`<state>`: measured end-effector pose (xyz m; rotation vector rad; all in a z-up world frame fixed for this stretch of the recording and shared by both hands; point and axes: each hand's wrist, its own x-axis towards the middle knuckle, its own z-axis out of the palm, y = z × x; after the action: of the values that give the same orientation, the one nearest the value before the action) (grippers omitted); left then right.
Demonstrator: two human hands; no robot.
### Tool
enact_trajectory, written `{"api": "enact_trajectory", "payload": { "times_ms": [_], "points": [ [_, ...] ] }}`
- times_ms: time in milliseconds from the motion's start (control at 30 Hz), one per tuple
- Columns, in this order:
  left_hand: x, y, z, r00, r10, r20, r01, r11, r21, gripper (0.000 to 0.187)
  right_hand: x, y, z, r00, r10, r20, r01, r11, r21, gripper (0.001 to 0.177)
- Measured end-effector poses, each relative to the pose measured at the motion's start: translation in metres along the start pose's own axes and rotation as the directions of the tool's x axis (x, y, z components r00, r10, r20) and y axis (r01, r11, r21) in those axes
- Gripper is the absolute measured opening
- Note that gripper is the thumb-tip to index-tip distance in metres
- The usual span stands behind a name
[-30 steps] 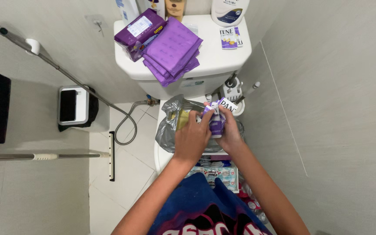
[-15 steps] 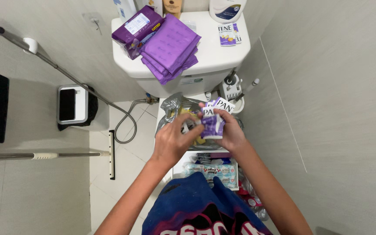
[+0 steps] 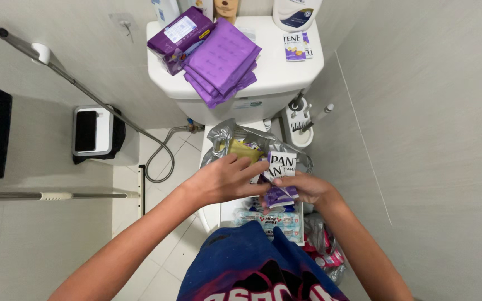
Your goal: The person wipes individual packets of product with a yellow cloth and places them into a white bin, then sorts purple pads and yellow items from the toilet tank and trash bag into the bin.
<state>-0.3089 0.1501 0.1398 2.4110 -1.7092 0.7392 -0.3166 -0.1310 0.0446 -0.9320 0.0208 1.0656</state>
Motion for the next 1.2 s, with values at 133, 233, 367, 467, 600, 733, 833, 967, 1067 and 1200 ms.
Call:
{"api": "enact_trajectory", "payload": {
  "times_ms": [133, 233, 367, 467, 600, 733, 833, 967, 1067, 1200],
  "points": [
    [0.005, 0.005, 0.002, 0.999, -0.038, -0.014, 0.036, 0.997, -0.067, 0.024, -0.001, 0.007, -0.013, 1.0, 0.0, -0.008, -0.001, 0.995, -0.095, 0.046],
    [0.012, 0.01, 0.005, 0.995, -0.097, 0.001, 0.097, 0.992, -0.081, 0.029, 0.006, 0.018, -0.021, 0.999, -0.036, -0.004, 0.036, 0.997, -0.069, 0.047],
    [0.018, 0.015, 0.0, 0.952, -0.306, 0.022, 0.303, 0.926, -0.227, 0.042, 0.022, 0.024, -0.002, 0.963, -0.236, 0.133, 0.189, 0.936, 0.297, 0.047],
    [0.019, 0.023, -0.008, 0.67, -0.741, -0.041, 0.396, 0.404, -0.825, 0.051, 0.023, 0.017, 0.019, 0.93, -0.331, 0.16, 0.229, 0.862, 0.452, 0.053],
    [0.021, 0.021, -0.005, 0.372, -0.737, 0.564, 0.058, -0.588, -0.807, 0.082, 0.034, 0.017, 0.029, 0.961, -0.107, -0.257, 0.186, 0.932, 0.31, 0.06],
    [0.029, 0.036, 0.004, 0.206, -0.86, 0.467, 0.177, -0.437, -0.882, 0.079, 0.048, 0.042, 0.011, 0.911, -0.231, -0.341, 0.314, 0.925, 0.212, 0.052],
    [0.038, 0.057, 0.01, 0.07, -0.932, 0.356, 0.419, -0.296, -0.858, 0.073, 0.061, 0.067, -0.002, 0.847, -0.38, -0.373, 0.419, 0.908, 0.027, 0.045],
    [0.058, 0.088, 0.033, 0.302, -0.94, 0.158, 0.767, 0.141, -0.626, 0.071, 0.061, 0.074, 0.026, 0.852, -0.44, -0.284, 0.472, 0.88, 0.054, 0.059],
    [0.058, 0.096, 0.045, 0.328, -0.924, 0.195, 0.603, 0.046, -0.797, 0.075, 0.052, 0.054, 0.061, 0.849, -0.454, -0.27, 0.494, 0.863, 0.102, 0.074],
    [0.054, 0.088, 0.049, 0.363, -0.91, 0.199, 0.643, 0.091, -0.76, 0.072, 0.051, 0.047, 0.069, 0.837, -0.495, -0.236, 0.513, 0.858, 0.02, 0.068]
  ]
}}
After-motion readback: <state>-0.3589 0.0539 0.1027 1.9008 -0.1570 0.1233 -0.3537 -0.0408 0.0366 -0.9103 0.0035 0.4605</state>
